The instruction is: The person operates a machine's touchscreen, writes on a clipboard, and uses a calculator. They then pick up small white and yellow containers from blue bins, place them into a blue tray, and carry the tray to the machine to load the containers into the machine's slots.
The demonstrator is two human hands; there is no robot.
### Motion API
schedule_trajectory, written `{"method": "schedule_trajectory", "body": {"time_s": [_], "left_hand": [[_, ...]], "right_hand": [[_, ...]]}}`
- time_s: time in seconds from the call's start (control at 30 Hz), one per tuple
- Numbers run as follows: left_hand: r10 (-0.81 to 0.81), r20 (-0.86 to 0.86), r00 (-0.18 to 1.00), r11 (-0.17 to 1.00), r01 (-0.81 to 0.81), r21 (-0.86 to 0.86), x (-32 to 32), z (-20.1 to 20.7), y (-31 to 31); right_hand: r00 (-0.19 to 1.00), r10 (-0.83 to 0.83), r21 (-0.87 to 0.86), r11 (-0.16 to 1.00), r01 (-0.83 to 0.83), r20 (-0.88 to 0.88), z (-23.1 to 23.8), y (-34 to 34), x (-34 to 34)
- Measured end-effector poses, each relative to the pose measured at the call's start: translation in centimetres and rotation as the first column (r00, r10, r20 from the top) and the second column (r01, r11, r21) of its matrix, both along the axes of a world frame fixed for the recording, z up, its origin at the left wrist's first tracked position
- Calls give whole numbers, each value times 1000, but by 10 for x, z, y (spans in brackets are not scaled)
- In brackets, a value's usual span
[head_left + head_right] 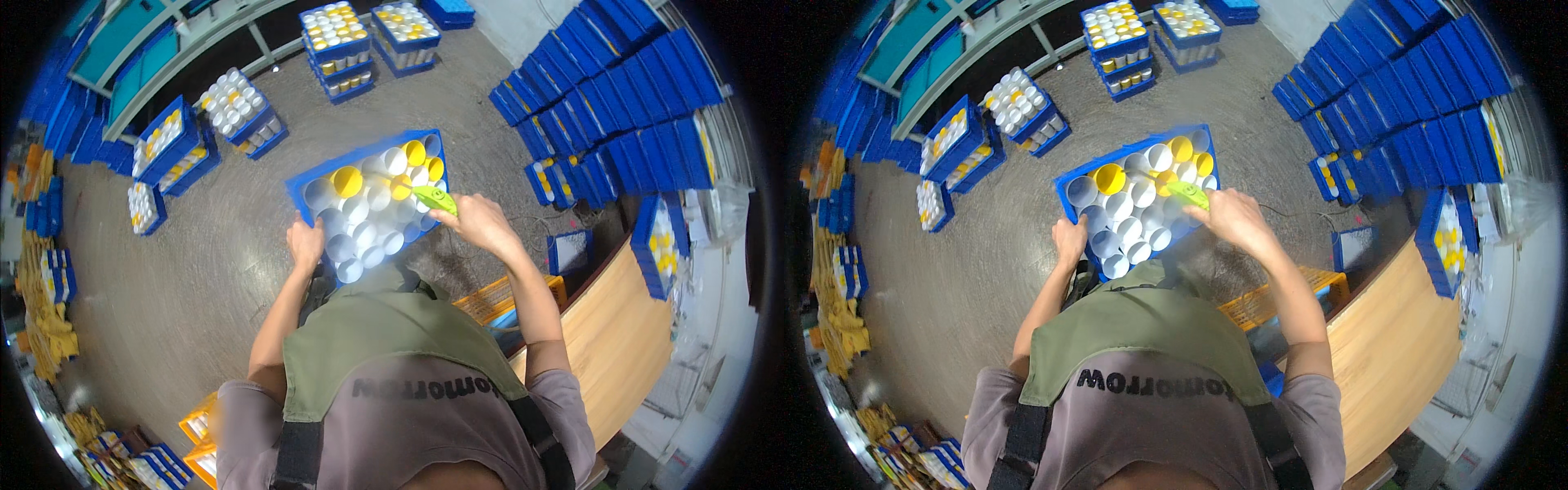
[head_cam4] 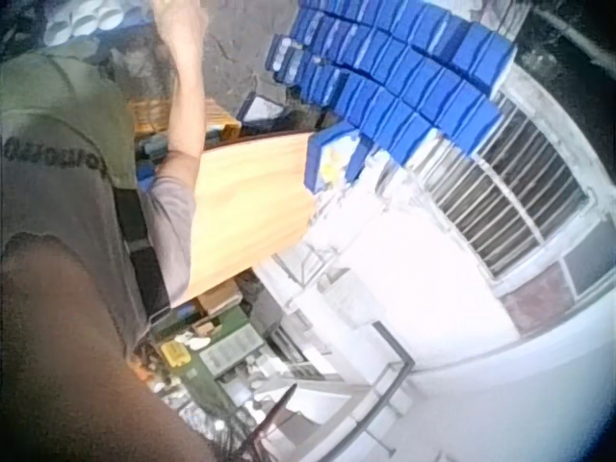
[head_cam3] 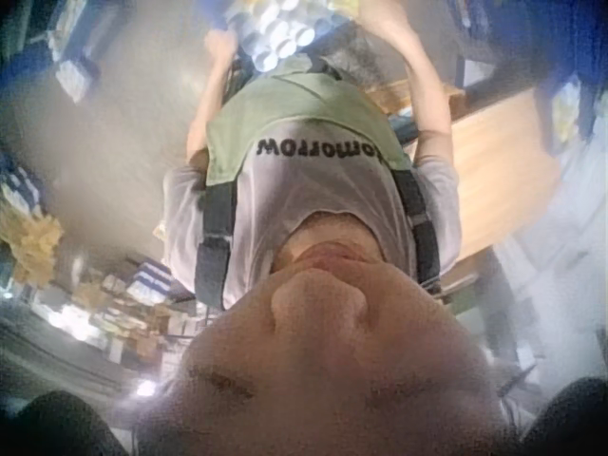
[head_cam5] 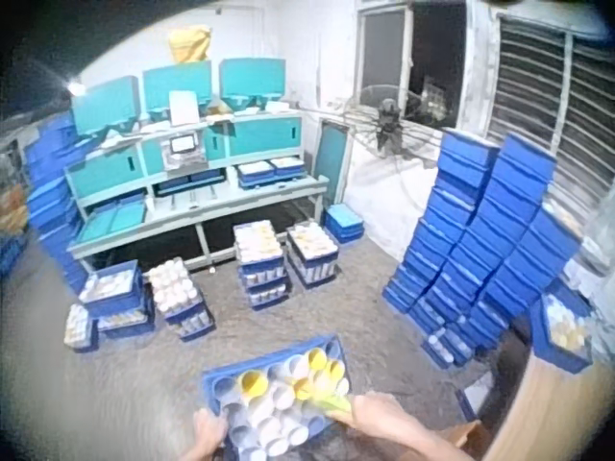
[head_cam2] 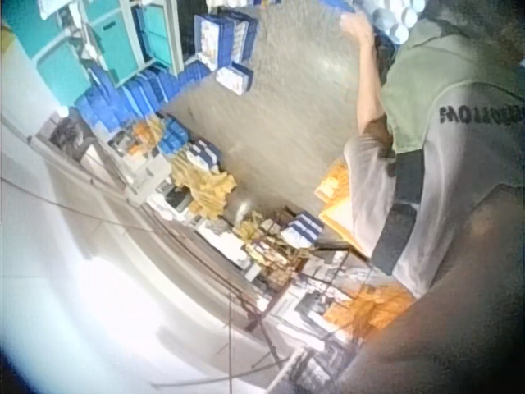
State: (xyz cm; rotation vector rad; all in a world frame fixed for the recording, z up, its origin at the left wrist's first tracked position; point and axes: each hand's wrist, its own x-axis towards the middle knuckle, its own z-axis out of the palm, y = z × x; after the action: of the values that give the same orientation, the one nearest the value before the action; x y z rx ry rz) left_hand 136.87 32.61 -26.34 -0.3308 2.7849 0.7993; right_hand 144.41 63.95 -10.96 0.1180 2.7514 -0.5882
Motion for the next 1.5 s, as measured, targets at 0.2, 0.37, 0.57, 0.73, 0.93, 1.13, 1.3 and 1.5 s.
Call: {"method": "schedule_trajectory", "body": {"time_s": [0.2, 0.37, 0.57, 0.73, 0.93, 1.13, 1.3, 1.5], "left_hand": [[0, -24, 1000, 997, -2, -83, 26, 8, 9], [98, -22, 995, 994, -99, -52, 45, 10, 1], [197, -90, 976, 978, -202, -57, 57, 8, -20], [255, -70, 964, 963, -260, -74, 60, 15, -38], [391, -45, 919, 917, -393, -67, 66, 14, -73], [484, -81, 871, 874, -486, -1, 81, -3, -126], [583, -68, 810, 811, -575, 106, 84, -15, -175], [583, 17, 813, 788, -570, 231, 67, -10, -244]], "right_hand": [[990, 141, -36, 989, -142, -22, -11, -52, -2], [956, 259, 12, 966, -260, -135, -16, -66, 13], [936, 350, -44, 935, -351, -28, -22, -72, 41], [921, 384, -46, 921, -387, -59, -36, -88, 55], [889, 452, -63, 892, -448, 75, -40, -107, 57], [926, 300, 81, 942, -325, 228, -44, -122, 19], [961, 189, 179, 958, -225, 202, -59, -121, -38], [978, -18, 218, 975, -29, 209, -64, -149, -115]]}}
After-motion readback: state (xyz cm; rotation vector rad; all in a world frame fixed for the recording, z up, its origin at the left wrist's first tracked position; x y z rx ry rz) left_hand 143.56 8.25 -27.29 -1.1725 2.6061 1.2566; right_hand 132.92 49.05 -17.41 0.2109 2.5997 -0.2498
